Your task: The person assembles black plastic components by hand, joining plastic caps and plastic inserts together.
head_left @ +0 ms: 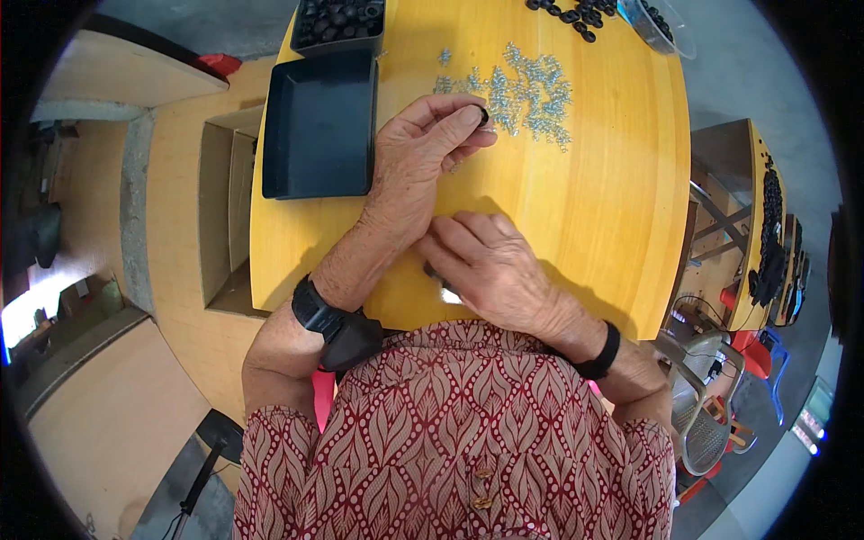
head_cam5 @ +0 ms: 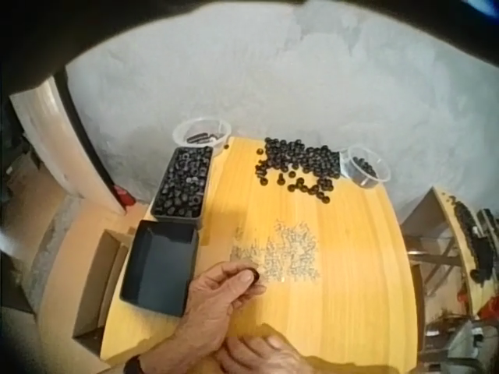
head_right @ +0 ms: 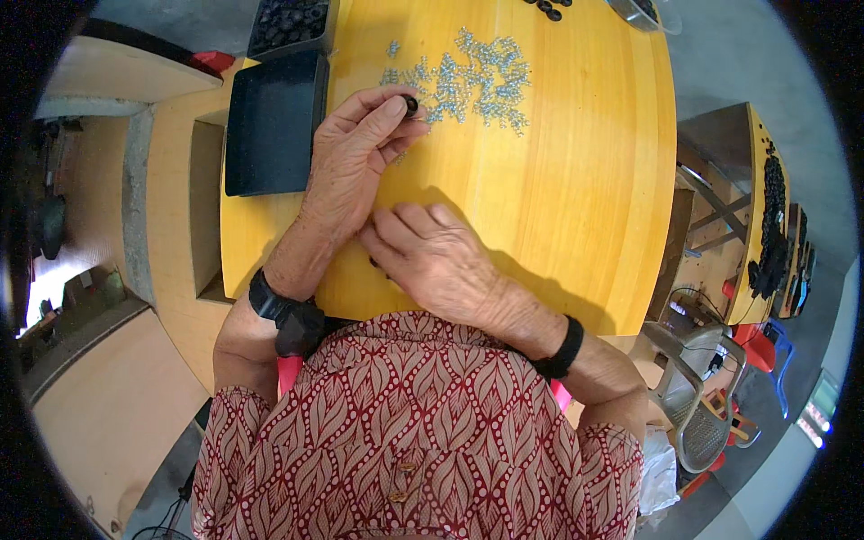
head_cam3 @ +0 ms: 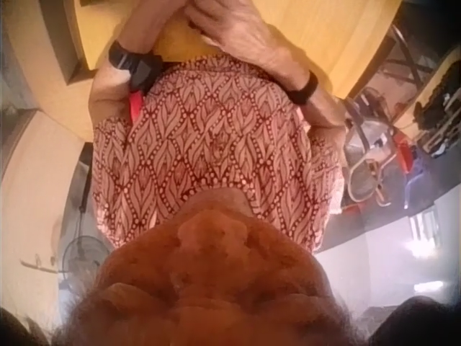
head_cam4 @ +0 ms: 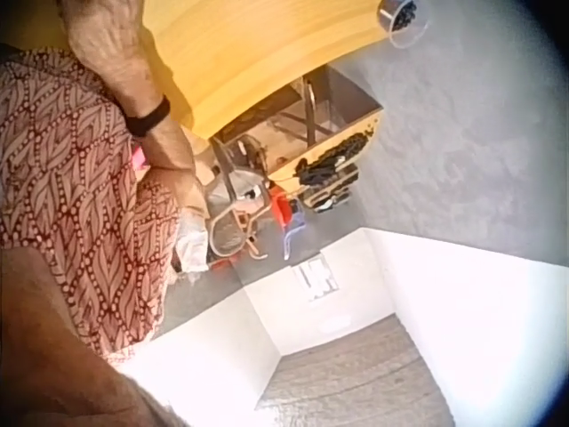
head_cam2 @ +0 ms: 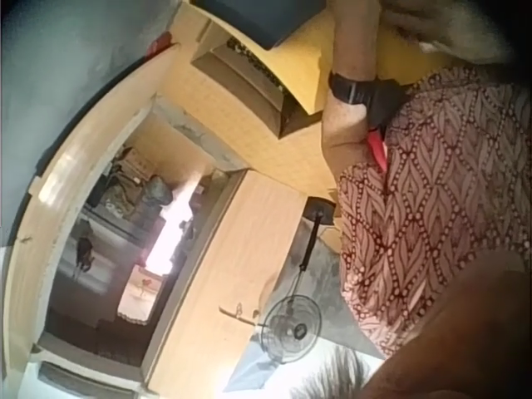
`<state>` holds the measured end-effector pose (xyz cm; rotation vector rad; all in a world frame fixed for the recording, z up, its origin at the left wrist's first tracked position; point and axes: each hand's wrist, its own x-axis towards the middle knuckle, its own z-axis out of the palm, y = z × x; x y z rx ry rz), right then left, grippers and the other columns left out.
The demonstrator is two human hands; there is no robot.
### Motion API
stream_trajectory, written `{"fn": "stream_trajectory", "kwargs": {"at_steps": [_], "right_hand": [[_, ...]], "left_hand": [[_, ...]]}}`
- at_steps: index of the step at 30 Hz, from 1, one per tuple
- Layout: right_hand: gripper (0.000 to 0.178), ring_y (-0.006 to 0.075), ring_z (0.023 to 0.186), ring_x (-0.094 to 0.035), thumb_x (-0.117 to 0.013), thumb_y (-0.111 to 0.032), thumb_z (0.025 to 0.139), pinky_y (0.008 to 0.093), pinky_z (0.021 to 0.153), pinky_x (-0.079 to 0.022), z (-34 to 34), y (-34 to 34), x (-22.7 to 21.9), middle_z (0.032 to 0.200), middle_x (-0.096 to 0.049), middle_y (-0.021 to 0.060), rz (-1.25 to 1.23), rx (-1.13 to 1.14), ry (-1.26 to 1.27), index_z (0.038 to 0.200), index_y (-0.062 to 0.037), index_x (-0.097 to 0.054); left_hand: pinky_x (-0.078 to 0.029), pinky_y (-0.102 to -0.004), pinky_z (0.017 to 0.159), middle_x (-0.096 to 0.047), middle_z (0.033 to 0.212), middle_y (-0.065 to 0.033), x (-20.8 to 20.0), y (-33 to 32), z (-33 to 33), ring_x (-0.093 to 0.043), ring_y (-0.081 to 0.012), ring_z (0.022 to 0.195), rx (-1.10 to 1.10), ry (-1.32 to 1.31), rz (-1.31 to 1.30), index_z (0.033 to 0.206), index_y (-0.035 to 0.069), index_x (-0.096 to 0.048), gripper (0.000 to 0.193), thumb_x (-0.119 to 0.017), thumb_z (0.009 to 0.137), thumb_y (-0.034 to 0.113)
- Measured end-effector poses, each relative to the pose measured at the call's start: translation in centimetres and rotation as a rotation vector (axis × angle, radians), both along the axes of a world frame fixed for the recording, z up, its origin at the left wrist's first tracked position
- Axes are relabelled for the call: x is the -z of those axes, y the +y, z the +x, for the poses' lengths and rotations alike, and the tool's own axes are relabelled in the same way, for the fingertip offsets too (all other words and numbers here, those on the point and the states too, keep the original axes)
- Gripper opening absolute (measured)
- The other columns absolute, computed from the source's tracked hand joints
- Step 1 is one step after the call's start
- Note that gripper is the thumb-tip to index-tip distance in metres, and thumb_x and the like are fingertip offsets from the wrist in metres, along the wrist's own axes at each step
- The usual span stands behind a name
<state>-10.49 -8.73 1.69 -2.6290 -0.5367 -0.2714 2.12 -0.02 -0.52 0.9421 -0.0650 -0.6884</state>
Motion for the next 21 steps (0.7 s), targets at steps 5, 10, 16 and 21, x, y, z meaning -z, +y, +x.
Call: {"fn": "stream_trajectory", "kwargs": {"at_steps": [5, 10, 16, 21], "right_hand": [[0.03, 0.0218, 0.08, -0.051, -0.061, -0.017, 0.073, 0.0341, 0.073, -0.045, 0.0, -0.6, -0.1, 0.087, -0.053, 0.0076, -0.051, -0.036, 0.071, 0.099, -0.0016, -0.062], [0.033, 0.0248, 0.077, -0.062, -0.064, -0.006, 0.07, 0.034, 0.065, -0.053, -1.3, -2.7, -1.4, 0.095, -0.059, 0.0096, 0.105, 0.165, 0.022, 0.102, 0.0005, -0.062], [0.025, 0.0196, 0.077, -0.065, -0.073, 0.003, 0.074, 0.0285, 0.066, -0.053, -1.2, -5.5, -4.3, 0.083, -0.065, 0.0094, 0.466, 0.483, 0.019, 0.098, -0.0017, -0.065], [0.023, 0.0213, 0.08, -0.066, -0.073, 0.003, 0.074, 0.0289, 0.068, -0.053, -0.2, -6.3, -4.8, 0.087, -0.066, 0.0099, 0.443, 0.352, -0.084, 0.096, -0.0019, -0.067]], "left_hand": [[-0.053, -0.0257, 0.083, -0.067, 0.103, -0.0076, 0.0, 0.0, 0.0, -0.066, -0.0153, 0.091, 0.011, 0.027, -0.005, 0.11, 0.002, -0.063, 0.021, -0.064, 0.093, 0.013], [-0.053, -0.0266, 0.088, -0.067, 0.106, -0.0094, 0.2, -0.1, -0.6, -0.066, -0.0159, 0.095, 0.073, 0.084, -0.097, 0.112, 0.001, -0.063, 0.02, -0.061, 0.093, 0.009], [-0.055, -0.0275, 0.091, -0.066, 0.107, -0.0106, -0.3, 0.3, -1.8, -0.065, -0.0182, 0.1, 0.24, 0.154, -0.194, 0.113, 0.001, -0.062, 0.021, -0.062, 0.093, 0.008], [-0.053, -0.0273, 0.091, -0.067, 0.107, -0.0106, -0.6, 0.3, -2.2, -0.064, -0.0179, 0.101, 0.338, 0.179, -0.147, 0.115, 0.002, -0.063, 0.026, -0.065, 0.09, 0.004]]}}
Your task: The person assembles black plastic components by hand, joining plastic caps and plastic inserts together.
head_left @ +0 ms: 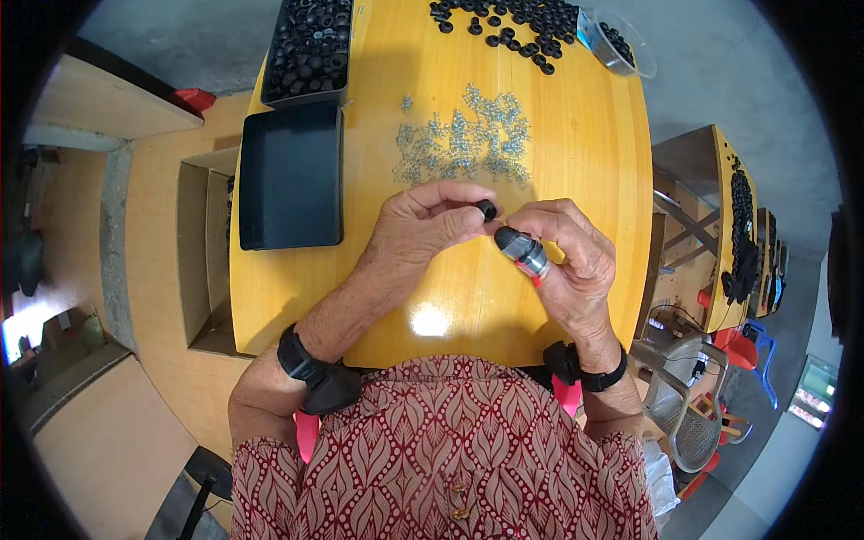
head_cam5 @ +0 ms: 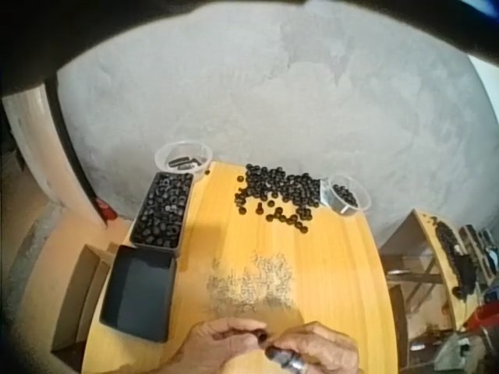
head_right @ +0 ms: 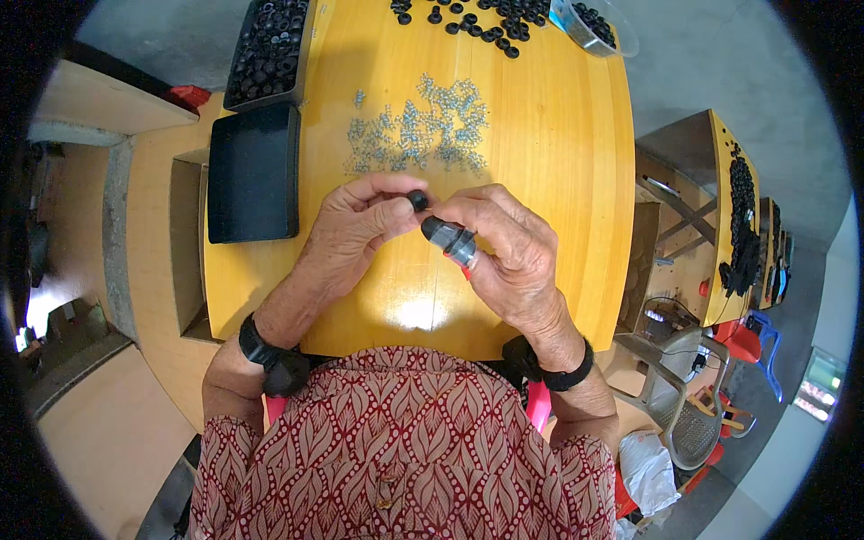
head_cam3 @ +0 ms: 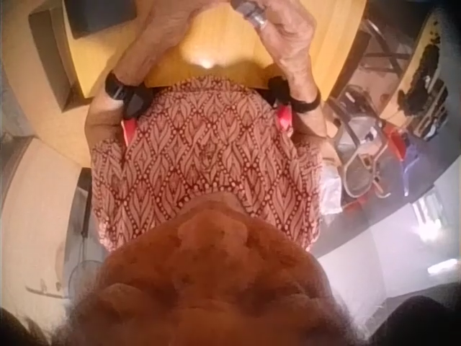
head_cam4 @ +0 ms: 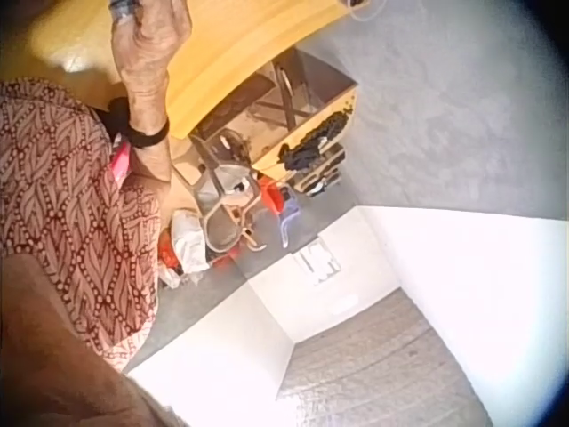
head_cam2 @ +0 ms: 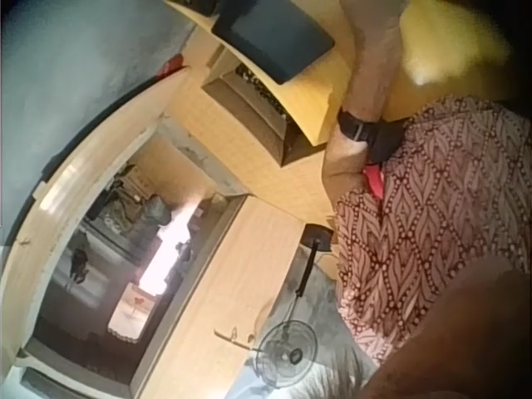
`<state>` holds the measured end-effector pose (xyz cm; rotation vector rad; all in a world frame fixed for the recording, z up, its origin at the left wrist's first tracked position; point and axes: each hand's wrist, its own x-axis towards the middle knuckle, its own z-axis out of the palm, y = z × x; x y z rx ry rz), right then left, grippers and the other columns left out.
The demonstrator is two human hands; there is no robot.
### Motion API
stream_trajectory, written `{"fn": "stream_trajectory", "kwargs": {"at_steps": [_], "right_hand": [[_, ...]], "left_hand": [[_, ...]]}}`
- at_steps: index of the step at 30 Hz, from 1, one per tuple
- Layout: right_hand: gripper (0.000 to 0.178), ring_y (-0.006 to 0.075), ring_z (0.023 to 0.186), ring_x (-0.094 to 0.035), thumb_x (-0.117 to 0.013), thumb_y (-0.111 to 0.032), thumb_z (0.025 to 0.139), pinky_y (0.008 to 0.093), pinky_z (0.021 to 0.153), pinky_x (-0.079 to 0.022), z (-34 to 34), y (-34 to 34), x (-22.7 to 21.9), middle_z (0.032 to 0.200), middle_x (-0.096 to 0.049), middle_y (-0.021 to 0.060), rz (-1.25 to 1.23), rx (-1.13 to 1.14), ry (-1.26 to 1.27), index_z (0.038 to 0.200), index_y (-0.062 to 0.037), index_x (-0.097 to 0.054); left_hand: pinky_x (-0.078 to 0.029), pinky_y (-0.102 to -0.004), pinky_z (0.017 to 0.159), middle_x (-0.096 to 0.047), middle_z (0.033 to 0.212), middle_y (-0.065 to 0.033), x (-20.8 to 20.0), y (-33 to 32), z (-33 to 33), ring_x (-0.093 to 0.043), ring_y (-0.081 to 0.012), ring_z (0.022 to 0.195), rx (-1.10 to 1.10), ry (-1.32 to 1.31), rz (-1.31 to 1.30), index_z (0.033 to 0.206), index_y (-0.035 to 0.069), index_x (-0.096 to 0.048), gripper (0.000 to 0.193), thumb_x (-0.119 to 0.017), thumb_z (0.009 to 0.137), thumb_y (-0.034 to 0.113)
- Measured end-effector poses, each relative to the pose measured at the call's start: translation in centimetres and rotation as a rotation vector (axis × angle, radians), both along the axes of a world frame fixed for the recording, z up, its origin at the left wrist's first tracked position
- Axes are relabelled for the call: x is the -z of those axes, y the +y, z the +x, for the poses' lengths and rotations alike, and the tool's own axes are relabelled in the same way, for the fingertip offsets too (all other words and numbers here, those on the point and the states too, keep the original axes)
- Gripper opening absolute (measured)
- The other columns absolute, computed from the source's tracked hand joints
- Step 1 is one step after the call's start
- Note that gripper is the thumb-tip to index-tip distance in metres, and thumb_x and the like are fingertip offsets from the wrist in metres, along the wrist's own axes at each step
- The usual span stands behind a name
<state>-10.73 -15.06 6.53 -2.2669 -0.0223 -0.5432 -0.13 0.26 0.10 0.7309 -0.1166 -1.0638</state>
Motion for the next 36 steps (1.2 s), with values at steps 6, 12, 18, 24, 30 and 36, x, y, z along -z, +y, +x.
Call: {"fn": "stream_trajectory", "kwargs": {"at_steps": [6, 12, 18, 24, 30, 36], "right_hand": [[0.022, 0.0231, 0.079, -0.067, -0.073, 0.002, 0.074, 0.0304, 0.068, -0.054, 0.3, -0.4, 0.0, 0.087, -0.066, 0.0106, 0.002, -0.015, 0.049, 0.095, -0.0019, -0.066], [0.022, 0.0238, 0.077, -0.066, -0.074, 0.001, 0.075, 0.0305, 0.066, -0.054, 0.3, -0.8, 0.2, 0.085, -0.065, 0.0104, -0.063, -0.104, 0.069, 0.095, -0.0022, -0.065], [0.02, 0.0197, 0.075, -0.066, -0.075, 0.0, 0.076, 0.028, 0.064, -0.054, 0.4, -0.6, 0.5, 0.083, -0.065, 0.009, 0.04, -0.045, 0.114, 0.093, -0.002, -0.065], [0.018, 0.0172, 0.075, -0.065, -0.075, -0.003, 0.078, 0.0268, 0.064, -0.054, 0.5, -0.1, 1.3, 0.086, -0.066, 0.0081, 0.081, -0.017, 0.055, 0.094, -0.0014, -0.066], [0.026, 0.0216, 0.079, -0.066, -0.075, -0.006, 0.076, 0.0296, 0.067, -0.054, -0.3, 0.2, 1.1, 0.09, -0.065, 0.0117, -0.023, 0.065, 0.044, 0.101, -0.0011, -0.068], [0.034, 0.0257, 0.076, -0.062, -0.072, -0.006, 0.067, 0.0352, 0.065, -0.051, -0.1, -0.4, 1.8, 0.092, -0.063, 0.0119, -0.431, -0.058, -0.094, 0.1, 0.0006, -0.067]], "left_hand": [[-0.05, -0.0254, 0.091, -0.067, 0.108, -0.0074, 0.7, -0.1, -0.4, -0.062, -0.0126, 0.098, -0.02, -0.222, -0.008, 0.112, 0.002, -0.066, 0.025, -0.067, 0.087, -0.001], [-0.048, -0.0246, 0.089, -0.068, 0.107, -0.0055, 0.9, -0.1, -0.5, -0.061, -0.0108, 0.097, -0.024, -0.314, 0.031, 0.111, 0.003, -0.066, 0.024, -0.066, 0.087, -0.001], [-0.049, -0.0243, 0.088, -0.068, 0.105, -0.0051, 0.8, 0.0, -0.4, -0.061, -0.0104, 0.094, -0.027, -0.29, 0.039, 0.11, 0.002, -0.066, 0.022, -0.066, 0.088, 0.001], [-0.05, -0.023, 0.084, -0.068, 0.1, -0.0041, 1.2, 0.1, -0.4, -0.061, -0.0098, 0.093, 0.019, -0.197, 0.046, 0.109, 0.001, -0.066, 0.021, -0.067, 0.088, 0.003], [-0.053, -0.0263, 0.086, -0.067, 0.104, -0.0059, 0.6, 0.0, -0.2, -0.064, -0.0129, 0.095, 0.015, 0.004, 0.021, 0.11, 0.002, -0.065, 0.022, -0.067, 0.089, 0.005], [-0.053, -0.0265, 0.086, -0.066, 0.105, -0.0057, 1.0, 0.1, -0.4, -0.064, -0.0133, 0.095, 0.023, -0.021, 0.07, 0.111, 0.002, -0.064, 0.023, -0.067, 0.088, 0.005]]}}
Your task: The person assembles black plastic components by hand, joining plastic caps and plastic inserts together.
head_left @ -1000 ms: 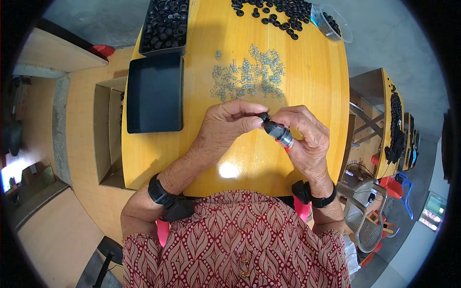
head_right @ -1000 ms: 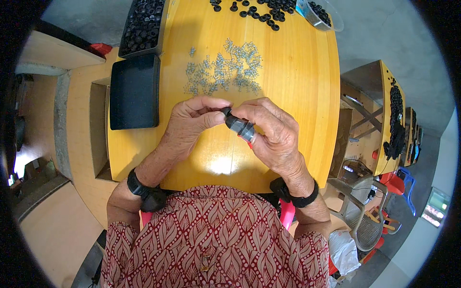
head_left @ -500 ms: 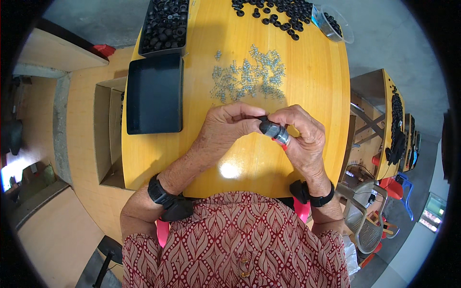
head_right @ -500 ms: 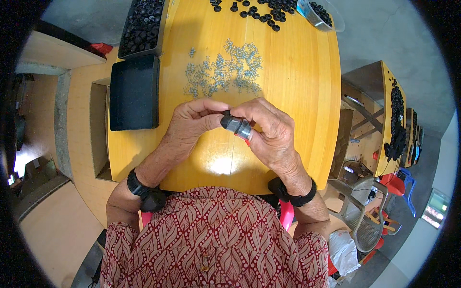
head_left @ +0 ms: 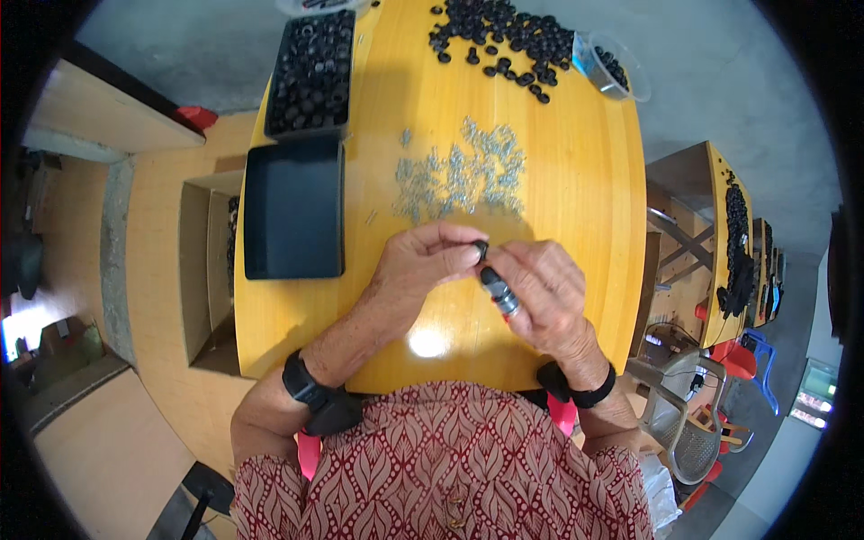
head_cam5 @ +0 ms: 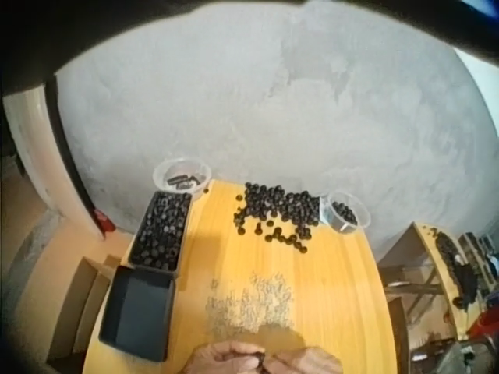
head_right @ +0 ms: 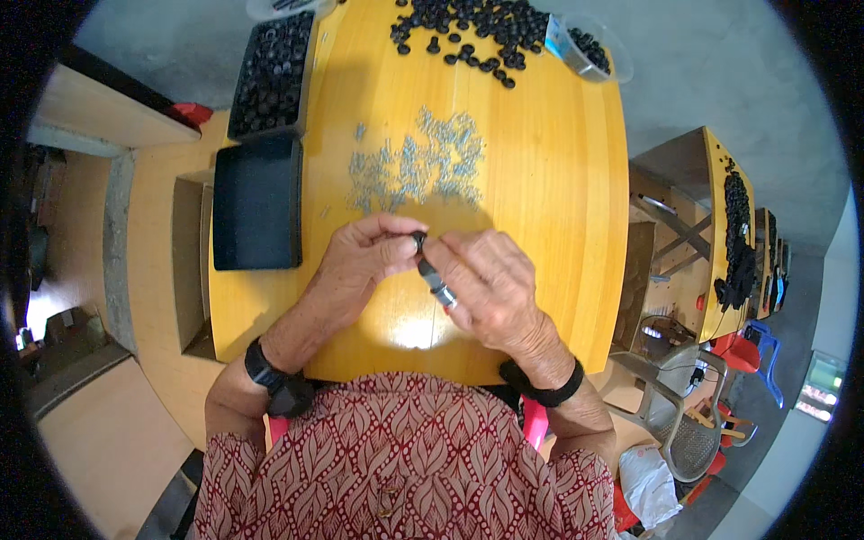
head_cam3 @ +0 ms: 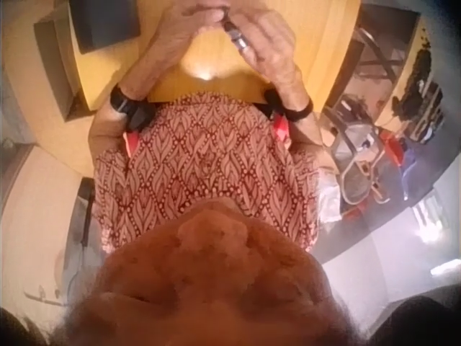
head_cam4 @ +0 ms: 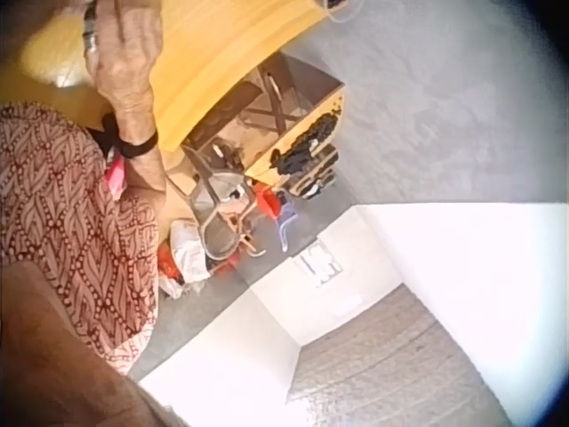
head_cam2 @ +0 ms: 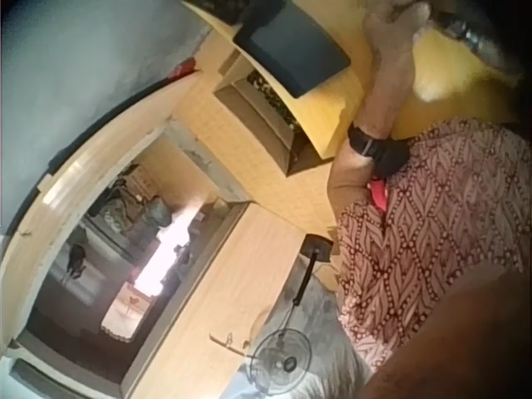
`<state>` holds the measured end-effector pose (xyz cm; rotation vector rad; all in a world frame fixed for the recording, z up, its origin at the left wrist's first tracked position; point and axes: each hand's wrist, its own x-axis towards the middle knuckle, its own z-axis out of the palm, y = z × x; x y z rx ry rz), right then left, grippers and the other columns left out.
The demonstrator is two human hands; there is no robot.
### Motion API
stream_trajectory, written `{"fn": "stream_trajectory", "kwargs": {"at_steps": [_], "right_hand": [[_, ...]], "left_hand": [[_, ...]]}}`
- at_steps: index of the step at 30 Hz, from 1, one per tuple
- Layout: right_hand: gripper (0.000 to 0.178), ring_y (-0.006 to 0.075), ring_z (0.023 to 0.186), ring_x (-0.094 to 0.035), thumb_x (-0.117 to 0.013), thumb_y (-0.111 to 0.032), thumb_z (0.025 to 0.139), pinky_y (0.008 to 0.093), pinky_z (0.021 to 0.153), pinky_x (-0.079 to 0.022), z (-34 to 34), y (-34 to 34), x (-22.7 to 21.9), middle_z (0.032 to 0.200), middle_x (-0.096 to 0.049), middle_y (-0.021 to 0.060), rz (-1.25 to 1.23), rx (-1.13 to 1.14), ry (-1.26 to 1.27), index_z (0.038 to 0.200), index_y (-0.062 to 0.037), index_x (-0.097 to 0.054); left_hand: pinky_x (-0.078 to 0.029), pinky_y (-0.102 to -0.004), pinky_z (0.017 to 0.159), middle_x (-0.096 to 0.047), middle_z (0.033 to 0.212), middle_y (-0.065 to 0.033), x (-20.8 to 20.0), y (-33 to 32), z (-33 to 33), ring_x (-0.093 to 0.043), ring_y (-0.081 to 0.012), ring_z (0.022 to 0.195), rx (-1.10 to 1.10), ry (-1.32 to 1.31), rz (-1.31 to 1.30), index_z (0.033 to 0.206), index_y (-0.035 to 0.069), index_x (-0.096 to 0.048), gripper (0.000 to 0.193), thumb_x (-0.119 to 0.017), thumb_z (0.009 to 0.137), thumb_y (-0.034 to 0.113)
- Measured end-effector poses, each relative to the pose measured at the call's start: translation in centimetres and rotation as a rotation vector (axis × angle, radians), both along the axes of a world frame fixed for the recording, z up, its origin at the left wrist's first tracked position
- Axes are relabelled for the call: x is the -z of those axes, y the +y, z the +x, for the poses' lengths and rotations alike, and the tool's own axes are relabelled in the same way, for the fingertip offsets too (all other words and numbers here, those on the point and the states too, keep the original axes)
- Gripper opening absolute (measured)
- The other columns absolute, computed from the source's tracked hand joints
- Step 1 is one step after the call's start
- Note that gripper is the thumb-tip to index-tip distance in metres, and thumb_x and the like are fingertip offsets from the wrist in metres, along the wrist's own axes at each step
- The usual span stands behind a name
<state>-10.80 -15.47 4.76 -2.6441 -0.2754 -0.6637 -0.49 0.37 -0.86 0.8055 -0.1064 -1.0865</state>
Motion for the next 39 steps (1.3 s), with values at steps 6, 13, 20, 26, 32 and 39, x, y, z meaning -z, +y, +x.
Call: {"fn": "stream_trajectory", "kwargs": {"at_steps": [6, 13, 20, 26, 32, 39], "right_hand": [[0.038, 0.0275, 0.081, -0.062, -0.071, -0.008, 0.064, 0.0375, 0.068, -0.05, 0.4, -0.7, -1.9, 0.093, -0.062, 0.0126, -0.082, -0.069, 0.131, 0.1, 0.0001, -0.066], [0.026, 0.0315, 0.083, -0.063, -0.067, 0.0, 0.072, 0.0367, 0.071, -0.052, 4.8, -6.6, -3.1, 0.094, -0.064, 0.0138, -0.011, 0.079, 0.14, 0.098, 0.0007, -0.065], [0.023, 0.0355, 0.078, -0.063, -0.064, -0.001, 0.079, 0.0379, 0.07, -0.052, 11.4, -12.4, -2.6, 0.089, -0.065, 0.0161, 0.22, 0.296, 0.156, 0.101, -0.0007, -0.067], [0.022, 0.0305, 0.08, -0.067, -0.068, -0.02, 0.08, 0.0396, 0.073, -0.052, 20.4, -12.1, -2.2, 0.086, -0.07, 0.015, -0.052, 0.452, 0.353, 0.097, -0.0055, -0.071], [0.024, 0.0311, 0.089, -0.068, -0.074, -0.03, 0.08, 0.0407, 0.078, -0.054, 24.4, -11.3, -1.9, 0.089, -0.071, 0.0123, -0.232, 0.56, 0.561, 0.096, -0.0124, -0.073], [0.019, 0.0309, 0.089, -0.068, -0.075, -0.023, 0.078, 0.0401, 0.078, -0.054, 25.4, -9.9, -1.1, 0.09, -0.071, 0.0126, -0.338, 0.477, 0.573, 0.093, -0.0118, -0.072]], "left_hand": [[-0.051, -0.0287, 0.087, -0.066, 0.101, -0.0059, 0.0, 0.1, -0.1, -0.063, -0.0133, 0.094, 0.003, -0.081, 0.033, 0.112, 0.0, -0.062, 0.024, -0.066, 0.091, 0.01], [-0.054, -0.0329, 0.086, -0.066, 0.101, -0.0079, -0.2, -0.1, -0.3, -0.064, -0.0174, 0.094, -0.023, -0.016, -0.019, 0.109, 0.001, -0.064, 0.021, -0.066, 0.089, 0.007], [-0.054, -0.0358, 0.087, -0.065, 0.103, -0.008, -0.4, -0.2, -0.6, -0.064, -0.018, 0.095, 0.013, -0.02, -0.018, 0.109, 0.001, -0.063, 0.022, -0.066, 0.09, 0.011], [-0.054, -0.036, 0.087, -0.065, 0.103, -0.0081, -0.9, 0.0, -0.8, -0.064, -0.018, 0.095, 0.037, 0.002, 0.007, 0.109, 0.002, -0.063, 0.021, -0.065, 0.09, 0.01], [-0.055, -0.0351, 0.087, -0.065, 0.103, -0.0086, -1.3, -0.4, -0.9, -0.064, -0.018, 0.095, 0.046, 0.004, 0.058, 0.109, 0.0, -0.063, 0.02, -0.063, 0.091, 0.008], [-0.055, -0.0347, 0.087, -0.065, 0.102, -0.0085, -1.4, -0.4, -0.9, -0.064, -0.0178, 0.096, 0.056, 0.008, 0.087, 0.109, -0.001, -0.063, 0.019, -0.062, 0.091, 0.007]]}}
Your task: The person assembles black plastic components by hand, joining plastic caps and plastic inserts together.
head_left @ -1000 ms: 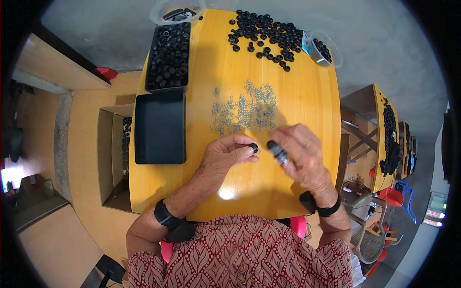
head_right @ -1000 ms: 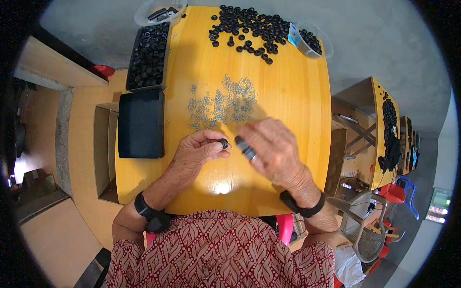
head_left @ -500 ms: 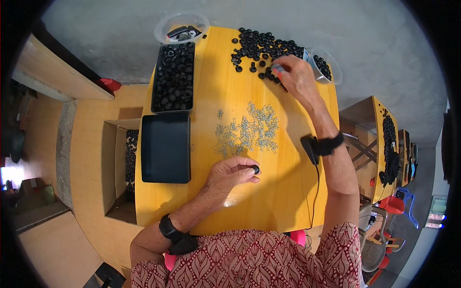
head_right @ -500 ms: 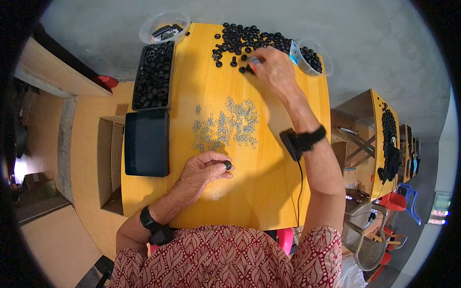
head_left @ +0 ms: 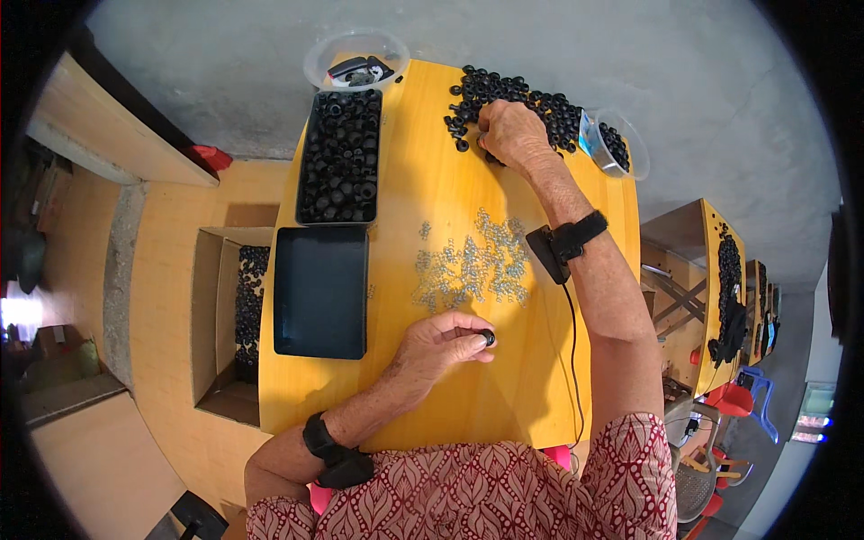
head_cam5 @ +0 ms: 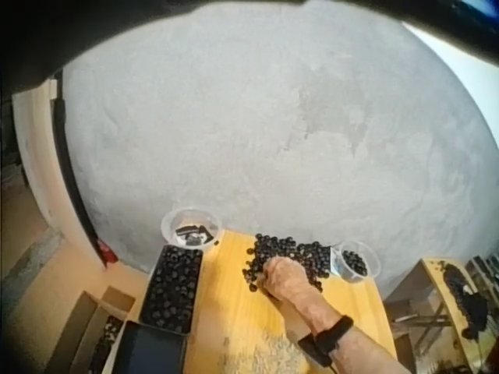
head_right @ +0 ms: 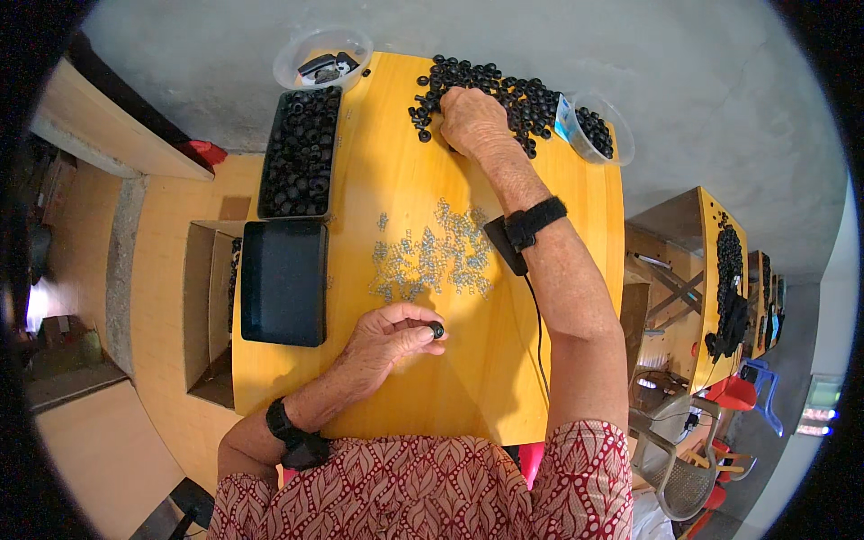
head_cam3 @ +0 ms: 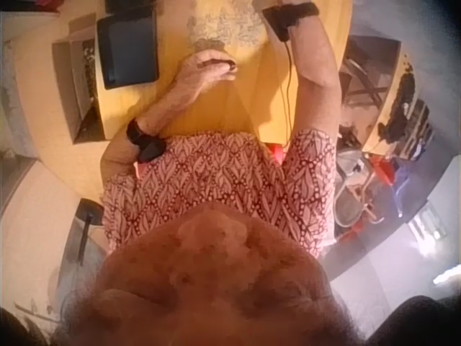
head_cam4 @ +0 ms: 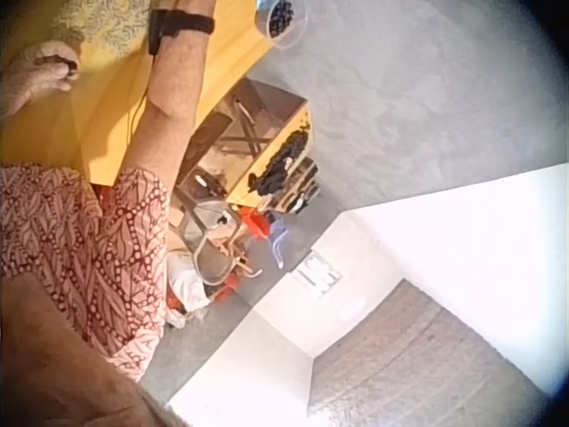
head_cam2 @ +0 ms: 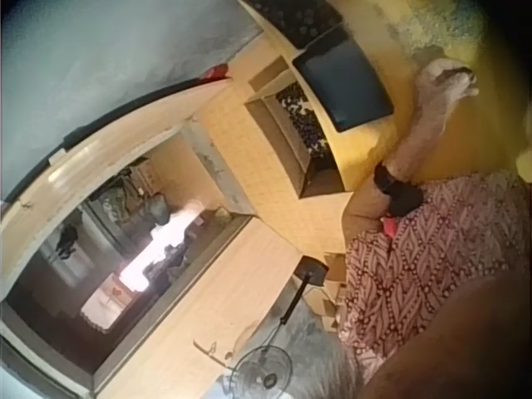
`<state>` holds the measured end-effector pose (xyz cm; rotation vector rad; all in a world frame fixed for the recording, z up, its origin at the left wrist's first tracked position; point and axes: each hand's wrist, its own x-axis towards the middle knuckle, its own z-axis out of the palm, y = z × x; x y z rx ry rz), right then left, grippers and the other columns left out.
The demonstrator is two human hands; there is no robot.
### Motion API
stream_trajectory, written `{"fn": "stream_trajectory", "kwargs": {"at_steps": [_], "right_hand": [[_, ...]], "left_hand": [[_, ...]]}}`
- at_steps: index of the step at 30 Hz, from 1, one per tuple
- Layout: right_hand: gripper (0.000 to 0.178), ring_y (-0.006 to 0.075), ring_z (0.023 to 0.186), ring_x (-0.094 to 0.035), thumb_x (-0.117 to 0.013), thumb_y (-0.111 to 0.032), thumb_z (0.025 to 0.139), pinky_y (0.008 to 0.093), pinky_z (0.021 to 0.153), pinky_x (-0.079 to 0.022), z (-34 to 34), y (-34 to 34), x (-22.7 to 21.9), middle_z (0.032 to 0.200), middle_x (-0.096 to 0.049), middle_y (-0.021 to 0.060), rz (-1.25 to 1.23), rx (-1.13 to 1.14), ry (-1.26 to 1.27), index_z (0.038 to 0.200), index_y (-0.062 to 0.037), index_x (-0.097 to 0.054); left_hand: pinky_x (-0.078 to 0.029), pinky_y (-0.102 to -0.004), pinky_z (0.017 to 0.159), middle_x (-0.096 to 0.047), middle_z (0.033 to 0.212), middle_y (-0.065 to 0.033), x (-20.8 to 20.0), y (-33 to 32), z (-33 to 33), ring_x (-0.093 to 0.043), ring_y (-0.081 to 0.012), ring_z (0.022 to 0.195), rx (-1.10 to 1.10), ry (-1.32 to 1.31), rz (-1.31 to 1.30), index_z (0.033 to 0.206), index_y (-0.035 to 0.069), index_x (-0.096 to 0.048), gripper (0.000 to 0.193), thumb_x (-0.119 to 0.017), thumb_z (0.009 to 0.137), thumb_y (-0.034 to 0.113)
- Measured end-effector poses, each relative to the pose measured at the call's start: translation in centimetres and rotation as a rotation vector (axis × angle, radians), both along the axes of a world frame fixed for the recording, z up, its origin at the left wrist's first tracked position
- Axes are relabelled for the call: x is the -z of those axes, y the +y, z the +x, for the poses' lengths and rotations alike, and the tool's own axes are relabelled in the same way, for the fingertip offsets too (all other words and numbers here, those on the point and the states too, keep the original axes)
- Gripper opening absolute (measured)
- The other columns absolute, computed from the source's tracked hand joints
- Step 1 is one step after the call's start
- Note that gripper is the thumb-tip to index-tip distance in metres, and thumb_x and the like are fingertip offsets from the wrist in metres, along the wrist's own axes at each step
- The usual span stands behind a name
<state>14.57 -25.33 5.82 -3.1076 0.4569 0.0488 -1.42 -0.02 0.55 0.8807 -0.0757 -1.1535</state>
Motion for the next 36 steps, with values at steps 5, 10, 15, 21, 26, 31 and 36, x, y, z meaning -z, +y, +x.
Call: {"fn": "stream_trajectory", "kwargs": {"at_steps": [5, 10, 15, 21, 26, 31, 36], "right_hand": [[0.017, 0.0259, 0.081, -0.068, -0.071, -0.014, 0.078, 0.0356, 0.073, -0.053, -1.6, -1.1, -0.2, 0.087, -0.071, 0.0121, 0.207, -0.006, -0.157, 0.095, -0.0111, -0.072], [0.016, 0.0079, 0.073, -0.061, -0.066, 0.0, 0.08, 0.0227, 0.065, -0.048, -9.7, 2.5, -2.5, 0.079, -0.069, 0.0012, 0.942, -0.068, -0.468, 0.094, -0.0024, -0.071], [0.017, 0.0092, 0.077, -0.06, -0.07, 0.001, 0.079, 0.024, 0.07, -0.048, -18.7, 7.5, 0.0, 0.086, -0.069, 0.0018, 1.351, -0.054, -0.566, 0.096, -0.0015, -0.07], [0.022, 0.0222, 0.088, -0.062, -0.074, -0.001, 0.075, 0.0346, 0.084, -0.047, -22.3, 8.3, 2.3, 0.091, -0.07, 0.0064, 1.082, -0.248, -0.707, 0.096, -0.0032, -0.07], [0.023, 0.0235, 0.088, -0.062, -0.074, -0.002, 0.073, 0.0344, 0.082, -0.048, -23.8, 8.4, 1.1, 0.092, -0.07, 0.0072, 0.881, -0.283, -0.711, 0.096, -0.003, -0.07], [0.025, 0.0251, 0.088, -0.061, -0.072, -0.004, 0.073, 0.0353, 0.081, -0.048, -24.6, 8.0, 1.1, 0.093, -0.069, 0.0089, 0.723, -0.309, -0.659, 0.098, -0.0026, -0.069], [0.026, 0.026, 0.088, -0.06, -0.069, -0.006, 0.073, 0.0358, 0.08, -0.048, -25.1, 7.8, 1.2, 0.095, -0.068, 0.0087, 0.795, -0.311, -0.612, 0.099, -0.0032, -0.069]], "left_hand": [[-0.055, -0.0354, 0.087, -0.065, 0.103, -0.0087, 0.5, -0.4, 0.0, -0.064, -0.0178, 0.096, -0.02, -0.009, -0.031, 0.109, 0.0, -0.063, 0.019, -0.062, 0.091, 0.006], [-0.054, -0.0354, 0.089, -0.065, 0.105, -0.0088, 0.8, 0.2, 0.4, -0.064, -0.0182, 0.097, -0.129, 0.055, -0.1, 0.11, 0.002, -0.062, 0.019, -0.063, 0.091, 0.008], [-0.051, -0.0304, 0.094, -0.064, 0.109, -0.0105, -1.1, 0.0, 1.7, -0.064, -0.0221, 0.106, -0.237, 0.087, -0.2, 0.116, 0.001, -0.057, 0.024, -0.062, 0.093, 0.008], [-0.052, -0.0282, 0.094, -0.065, 0.107, -0.0099, -1.2, 0.3, 1.1, -0.064, -0.02, 0.105, -0.188, 0.135, -0.238, 0.115, 0.001, -0.059, 0.023, -0.062, 0.093, 0.007], [-0.052, -0.0278, 0.093, -0.065, 0.107, -0.0098, -1.5, 0.3, 0.2, -0.064, -0.0194, 0.104, -0.173, 0.127, -0.194, 0.114, 0.0, -0.06, 0.022, -0.062, 0.093, 0.006], [-0.054, -0.0294, 0.094, -0.065, 0.109, -0.0115, -1.3, 0.0, -0.2, -0.065, -0.0218, 0.104, -0.169, 0.021, -0.146, 0.114, -0.002, -0.06, 0.022, -0.06, 0.093, 0.005], [-0.055, -0.0289, 0.093, -0.065, 0.109, -0.0121, -1.2, -0.1, -0.6, -0.066, -0.0209, 0.101, -0.165, 0.046, -0.162, 0.114, -0.001, -0.059, 0.022, -0.06, 0.094, 0.006]]}}
